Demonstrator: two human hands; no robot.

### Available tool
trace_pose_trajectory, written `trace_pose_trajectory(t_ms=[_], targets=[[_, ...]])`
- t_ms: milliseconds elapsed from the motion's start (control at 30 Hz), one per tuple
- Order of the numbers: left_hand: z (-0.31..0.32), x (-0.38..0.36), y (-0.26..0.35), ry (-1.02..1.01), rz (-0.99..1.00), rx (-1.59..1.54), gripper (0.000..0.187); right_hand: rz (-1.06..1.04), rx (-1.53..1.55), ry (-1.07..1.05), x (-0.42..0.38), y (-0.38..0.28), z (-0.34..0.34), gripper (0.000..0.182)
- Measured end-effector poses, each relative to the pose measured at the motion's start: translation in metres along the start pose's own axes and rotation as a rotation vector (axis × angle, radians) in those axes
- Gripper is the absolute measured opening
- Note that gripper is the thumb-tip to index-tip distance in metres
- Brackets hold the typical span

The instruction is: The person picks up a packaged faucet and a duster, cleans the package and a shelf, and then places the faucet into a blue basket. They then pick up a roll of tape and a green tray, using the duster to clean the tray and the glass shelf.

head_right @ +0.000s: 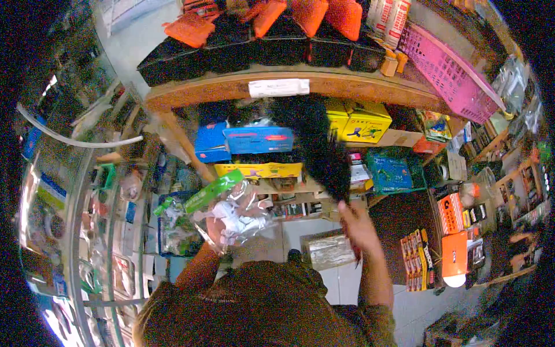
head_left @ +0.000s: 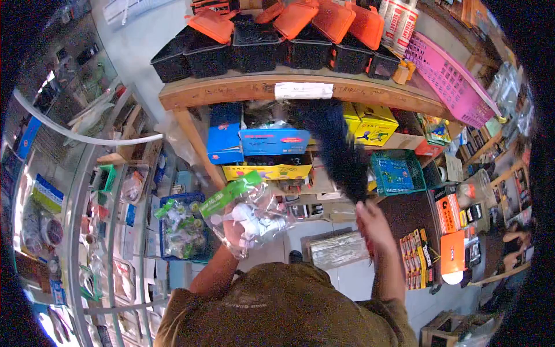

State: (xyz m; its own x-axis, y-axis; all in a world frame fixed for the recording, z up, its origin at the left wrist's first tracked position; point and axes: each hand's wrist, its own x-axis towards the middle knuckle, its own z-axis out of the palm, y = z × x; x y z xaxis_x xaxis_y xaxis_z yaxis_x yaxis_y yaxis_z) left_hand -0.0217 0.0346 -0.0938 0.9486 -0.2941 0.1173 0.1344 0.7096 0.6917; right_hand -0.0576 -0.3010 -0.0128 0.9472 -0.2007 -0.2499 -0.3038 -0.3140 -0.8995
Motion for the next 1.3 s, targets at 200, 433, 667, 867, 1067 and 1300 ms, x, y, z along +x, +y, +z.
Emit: trace_pose_trajectory(t_ms=[200,433,667,867,1067,1300], targets=[[0.026,-0.051,0.03,-0.052,-0.047,-0.677,0.059,-0.339,-0.107,0.214,0.108,-0.059,0.002,0.013],[0.004,-0.06,0.015,0.114,-0.017,-0.613,0.065,-0.496,-0.979,0.579,0.149,-0.144,0.014,0.035],[0.018,-0.002,0.02,0.151,0.015,-0.435,0.058,-1.07,-0.422,-0.431,-0.031,-0.103,0.131,0.084],[0.095,0.046,0.05,0.049,-0.227,-0.244,0.064,-0.962,0.0,-0.162,-0.01,-0.081,0.124,0.058],[0.053,0.13,0.049,0.241,0.534,1.257,0.049,-0.381,0.799,0.067,0.014,-0.024,0.116,0.056],[0.038,0.148,0.036,0.245,0.658,2.229,0.036,-0.164,1.354,-0.315,0.004,-0.064,0.101,0.062]])
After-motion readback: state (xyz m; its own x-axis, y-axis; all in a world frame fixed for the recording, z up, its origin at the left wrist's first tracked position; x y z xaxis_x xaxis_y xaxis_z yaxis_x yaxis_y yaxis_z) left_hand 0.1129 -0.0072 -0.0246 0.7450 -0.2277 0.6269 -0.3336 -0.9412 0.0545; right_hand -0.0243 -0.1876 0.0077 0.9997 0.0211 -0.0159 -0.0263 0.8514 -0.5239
